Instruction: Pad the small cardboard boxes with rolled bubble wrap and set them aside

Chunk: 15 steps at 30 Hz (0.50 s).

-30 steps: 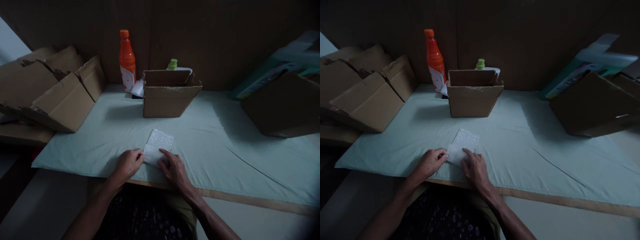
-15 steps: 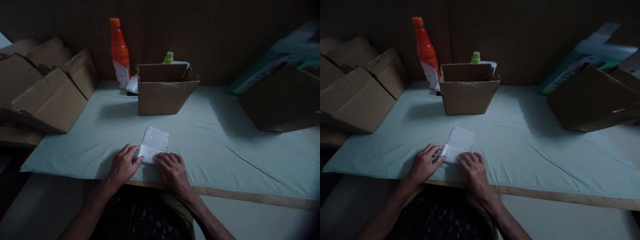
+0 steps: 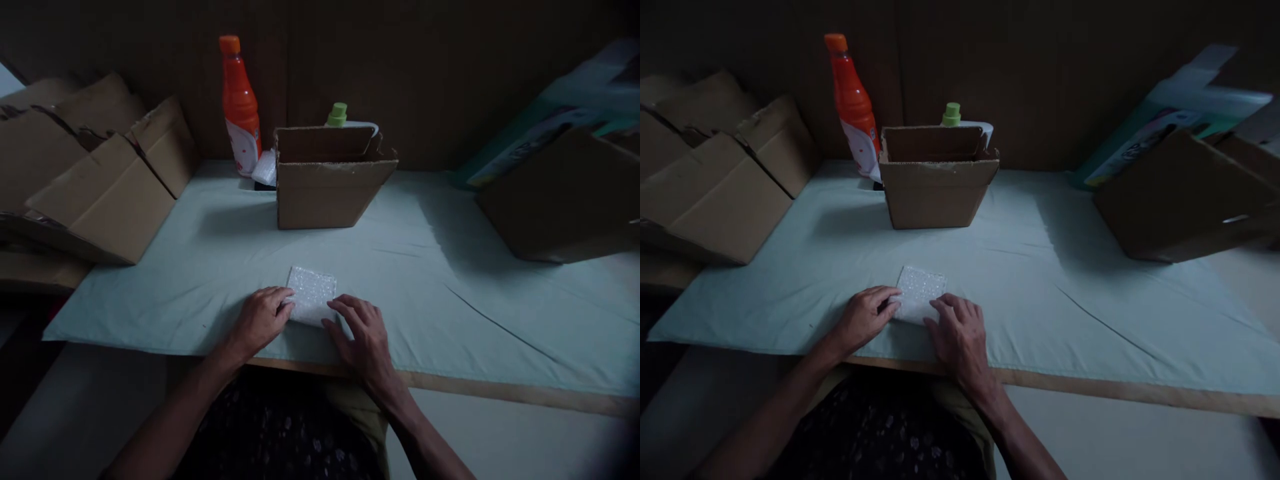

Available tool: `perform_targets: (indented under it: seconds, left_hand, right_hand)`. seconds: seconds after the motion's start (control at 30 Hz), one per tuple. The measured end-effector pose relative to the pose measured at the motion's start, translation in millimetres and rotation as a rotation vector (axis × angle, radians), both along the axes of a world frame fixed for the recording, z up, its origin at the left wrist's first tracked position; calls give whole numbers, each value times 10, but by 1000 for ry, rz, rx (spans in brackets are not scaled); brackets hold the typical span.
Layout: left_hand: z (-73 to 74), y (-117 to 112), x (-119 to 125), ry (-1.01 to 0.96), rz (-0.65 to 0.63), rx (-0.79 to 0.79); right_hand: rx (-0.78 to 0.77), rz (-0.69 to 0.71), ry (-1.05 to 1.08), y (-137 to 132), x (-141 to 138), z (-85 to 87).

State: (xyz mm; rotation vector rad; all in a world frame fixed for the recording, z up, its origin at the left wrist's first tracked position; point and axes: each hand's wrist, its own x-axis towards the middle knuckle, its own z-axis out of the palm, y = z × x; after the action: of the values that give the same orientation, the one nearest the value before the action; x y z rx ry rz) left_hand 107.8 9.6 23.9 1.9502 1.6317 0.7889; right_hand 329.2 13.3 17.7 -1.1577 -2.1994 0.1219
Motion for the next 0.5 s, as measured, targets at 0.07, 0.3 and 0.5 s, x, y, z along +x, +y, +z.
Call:
perform_targets:
  seconds: [0.07,0.3,0.5]
  left_hand:
    - [-23,37,31,85,31,22]
    - [-32,-140,0,73,-133,326]
    - [13,-89,-2,63,-106,253]
  right_hand:
    - [20,66,-75,-7,4,24]
    - [-95,182,-78,79,-45,12]
    - [-170,139,-85,102,-23,-13]
